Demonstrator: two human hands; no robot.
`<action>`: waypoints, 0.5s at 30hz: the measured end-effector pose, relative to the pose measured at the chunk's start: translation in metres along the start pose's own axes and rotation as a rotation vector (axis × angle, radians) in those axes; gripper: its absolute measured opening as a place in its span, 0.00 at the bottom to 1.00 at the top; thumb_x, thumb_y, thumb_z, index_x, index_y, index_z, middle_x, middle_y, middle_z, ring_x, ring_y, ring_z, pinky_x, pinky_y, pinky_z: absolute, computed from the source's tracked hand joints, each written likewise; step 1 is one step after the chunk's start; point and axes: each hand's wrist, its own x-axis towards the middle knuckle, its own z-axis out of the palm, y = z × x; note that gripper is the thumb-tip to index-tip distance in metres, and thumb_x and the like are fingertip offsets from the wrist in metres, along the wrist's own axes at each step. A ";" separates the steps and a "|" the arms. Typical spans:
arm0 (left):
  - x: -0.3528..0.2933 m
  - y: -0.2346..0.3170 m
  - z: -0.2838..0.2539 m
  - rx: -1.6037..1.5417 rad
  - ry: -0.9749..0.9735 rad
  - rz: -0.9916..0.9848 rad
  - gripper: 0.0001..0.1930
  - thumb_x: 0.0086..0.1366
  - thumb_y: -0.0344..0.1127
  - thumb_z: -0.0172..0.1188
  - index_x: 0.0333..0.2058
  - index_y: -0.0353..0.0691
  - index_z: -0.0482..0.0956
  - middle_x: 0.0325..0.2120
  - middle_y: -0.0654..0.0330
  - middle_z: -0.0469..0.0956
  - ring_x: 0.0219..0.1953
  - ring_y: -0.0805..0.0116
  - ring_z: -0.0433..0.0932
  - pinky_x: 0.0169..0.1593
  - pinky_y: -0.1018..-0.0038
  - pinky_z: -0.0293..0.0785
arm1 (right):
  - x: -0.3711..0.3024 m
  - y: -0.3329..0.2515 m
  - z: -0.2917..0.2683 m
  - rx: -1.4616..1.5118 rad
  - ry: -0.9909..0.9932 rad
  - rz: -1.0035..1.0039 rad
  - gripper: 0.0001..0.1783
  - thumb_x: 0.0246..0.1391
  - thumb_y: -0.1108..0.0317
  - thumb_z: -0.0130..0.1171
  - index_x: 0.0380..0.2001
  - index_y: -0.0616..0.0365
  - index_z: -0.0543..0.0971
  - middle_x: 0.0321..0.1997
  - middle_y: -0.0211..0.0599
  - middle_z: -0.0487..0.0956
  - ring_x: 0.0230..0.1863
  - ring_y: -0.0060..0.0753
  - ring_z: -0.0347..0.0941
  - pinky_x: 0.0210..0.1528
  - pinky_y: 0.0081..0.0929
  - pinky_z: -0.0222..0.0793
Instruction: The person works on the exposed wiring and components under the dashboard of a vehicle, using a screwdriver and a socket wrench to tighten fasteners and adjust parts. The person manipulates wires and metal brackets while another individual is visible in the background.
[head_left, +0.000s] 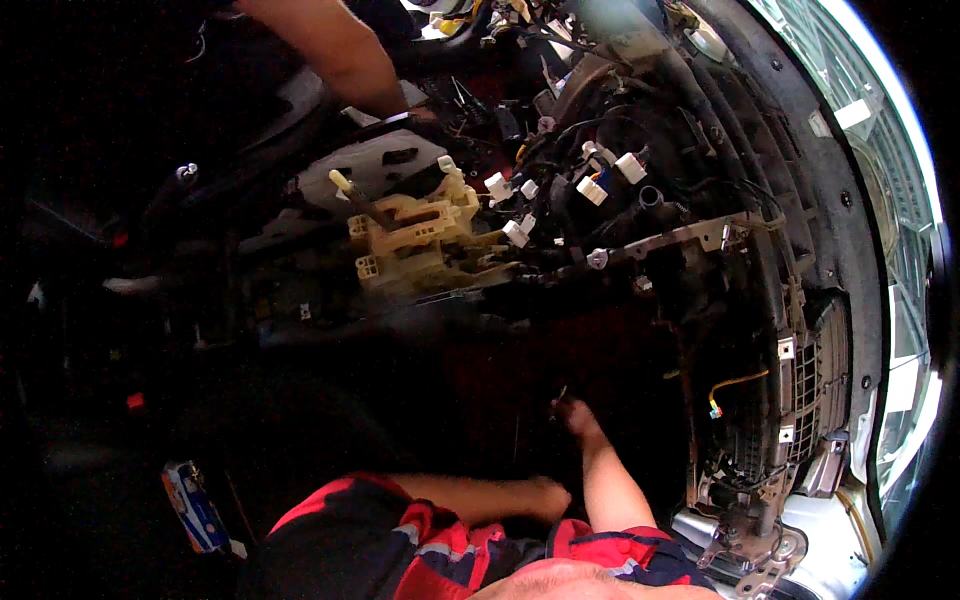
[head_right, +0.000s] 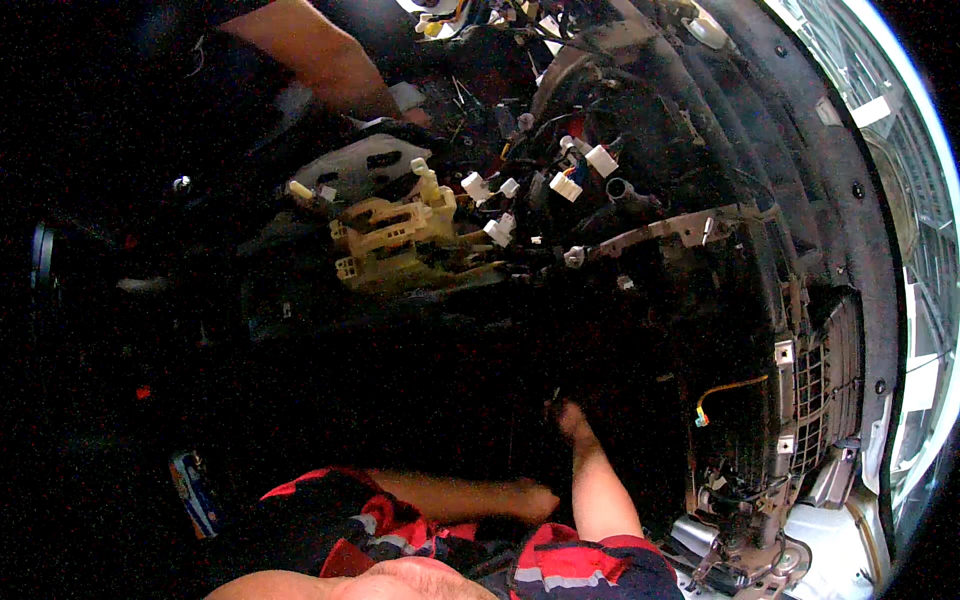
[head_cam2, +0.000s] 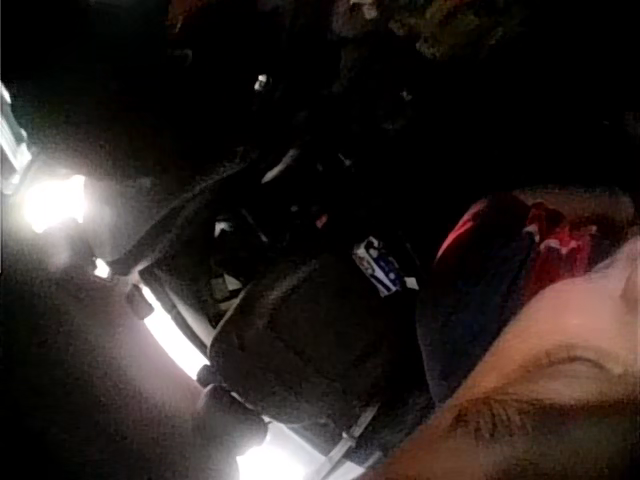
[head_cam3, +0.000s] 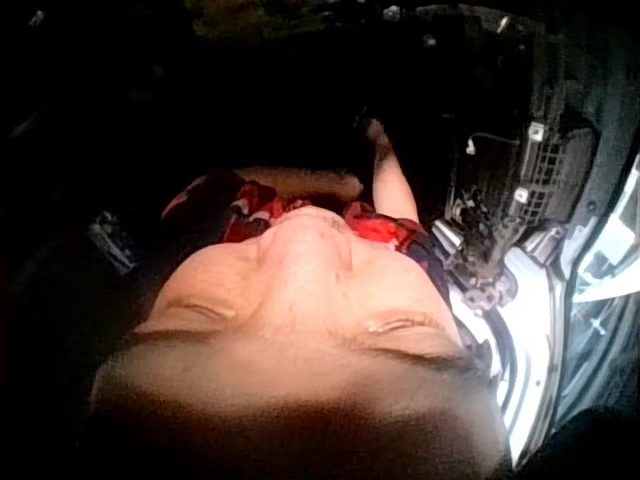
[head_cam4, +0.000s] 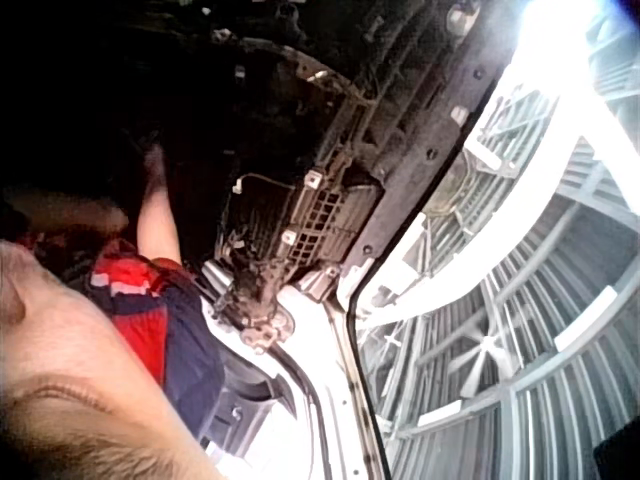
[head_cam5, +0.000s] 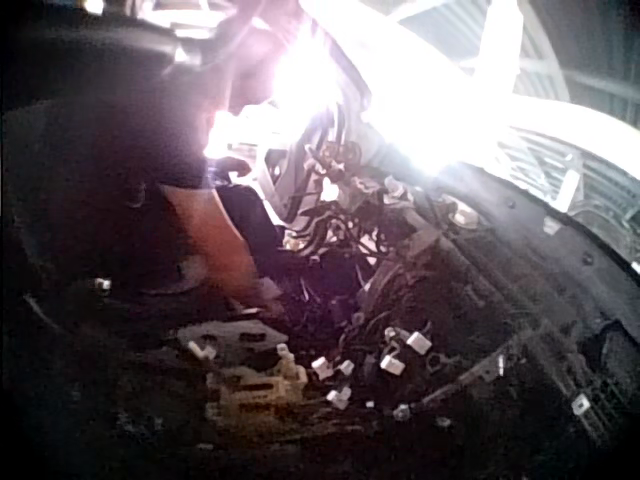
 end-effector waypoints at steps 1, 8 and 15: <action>-0.004 0.003 -0.006 0.011 -0.013 -0.031 0.16 0.55 0.43 0.53 0.33 0.39 0.82 0.35 0.52 0.81 0.39 0.54 0.79 0.42 0.58 0.75 | -0.003 -0.003 0.007 -0.023 -0.016 0.031 0.25 0.54 0.57 0.57 0.52 0.58 0.71 0.49 0.44 0.73 0.49 0.39 0.68 0.50 0.33 0.65; -0.008 -0.002 -0.046 -0.430 1.034 -0.219 0.24 0.52 0.38 0.60 0.45 0.29 0.68 0.45 0.42 0.66 0.43 0.40 0.69 0.49 0.56 0.69 | -0.106 -0.092 -0.028 0.536 -0.005 0.121 0.19 0.53 0.61 0.58 0.43 0.64 0.76 0.42 0.39 0.78 0.43 0.36 0.74 0.46 0.32 0.70; 0.007 -0.003 -0.045 -0.752 1.086 -0.335 0.17 0.59 0.40 0.56 0.36 0.30 0.70 0.34 0.37 0.74 0.40 0.41 0.74 0.41 0.56 0.71 | -0.176 -0.136 -0.036 0.960 -0.125 0.051 0.10 0.49 0.67 0.55 0.36 0.56 0.75 0.33 0.33 0.78 0.32 0.30 0.75 0.34 0.25 0.71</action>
